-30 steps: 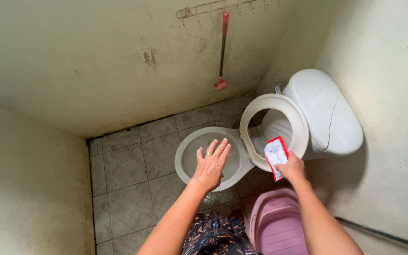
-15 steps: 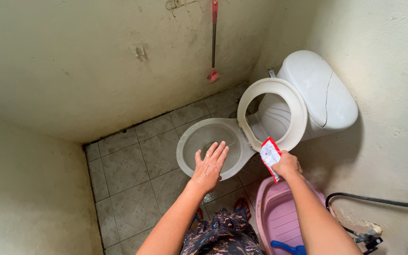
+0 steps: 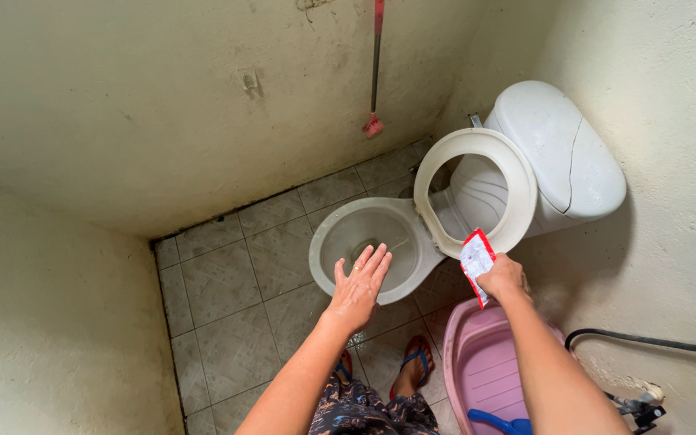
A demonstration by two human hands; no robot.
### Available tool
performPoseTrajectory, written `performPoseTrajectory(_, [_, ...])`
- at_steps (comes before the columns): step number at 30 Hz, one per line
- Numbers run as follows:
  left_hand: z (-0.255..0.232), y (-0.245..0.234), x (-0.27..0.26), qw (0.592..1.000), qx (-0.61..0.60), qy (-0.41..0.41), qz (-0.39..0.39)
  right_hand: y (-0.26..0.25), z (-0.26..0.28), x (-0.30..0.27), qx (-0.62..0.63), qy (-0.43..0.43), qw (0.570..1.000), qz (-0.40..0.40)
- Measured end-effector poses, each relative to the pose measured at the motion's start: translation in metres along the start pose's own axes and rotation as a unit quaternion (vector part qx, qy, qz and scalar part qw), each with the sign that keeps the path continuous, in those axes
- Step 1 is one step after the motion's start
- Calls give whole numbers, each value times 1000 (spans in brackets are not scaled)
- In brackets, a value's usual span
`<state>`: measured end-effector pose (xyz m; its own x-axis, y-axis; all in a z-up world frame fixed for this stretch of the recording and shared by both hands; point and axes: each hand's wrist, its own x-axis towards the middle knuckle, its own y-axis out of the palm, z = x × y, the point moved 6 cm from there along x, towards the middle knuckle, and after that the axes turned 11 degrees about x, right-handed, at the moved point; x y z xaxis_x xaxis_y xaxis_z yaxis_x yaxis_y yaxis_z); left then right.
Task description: The person pours liquid cleaner into the toilet bowl, then adds powder from a sachet. They use a toilet brush to scrub the bowl and the exterior of the cistern, rinsing the brush with water from a pink basin during the process.
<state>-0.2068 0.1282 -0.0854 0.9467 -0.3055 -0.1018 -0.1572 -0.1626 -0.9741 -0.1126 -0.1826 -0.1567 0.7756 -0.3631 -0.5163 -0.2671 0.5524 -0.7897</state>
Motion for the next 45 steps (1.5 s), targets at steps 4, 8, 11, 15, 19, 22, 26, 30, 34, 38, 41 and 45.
performPoseTrajectory(4, [-1,-1,-1,1000,-14,2,0,9,-8,-5,-2,2,1000,-5])
performPoseTrajectory(8, [-2,-4,-2,1000,-21,4,-1,23,-14,-10,-6,-3,1000,17])
performPoseTrajectory(11, [1,-6,-5,1000,-21,4,-6,32,-16,-17,8,-12,1000,6])
performPoseTrajectory(15, [9,-8,-11,1000,-20,0,-4,50,-18,-31,-12,-2,999,43])
performPoseTrajectory(19, [24,-7,-19,1000,-21,-12,6,68,-10,-51,-25,-15,998,57])
performPoseTrajectory(22, [36,-9,-29,1000,-14,-21,-18,83,3,-67,-43,-27,996,73])
performPoseTrajectory(26, [53,-6,-42,999,-26,-45,-2,100,29,-88,-82,-63,990,91])
performPoseTrajectory(30, [70,-6,-58,997,-33,-72,13,117,56,-107,-113,-94,983,112])
performPoseTrajectory(34, [90,-8,-76,994,-41,-100,7,134,85,-123,-113,-134,978,116])
performPoseTrajectory(38, [108,-11,-93,990,-45,-134,13,146,117,-133,-137,-178,967,122])
performPoseTrajectory(41, [120,-14,-106,986,-52,-157,6,153,143,-138,-133,-196,964,117])
performPoseTrajectory(45, [131,-14,-118,982,-47,-181,-5,160,180,-140,-163,-233,952,111])
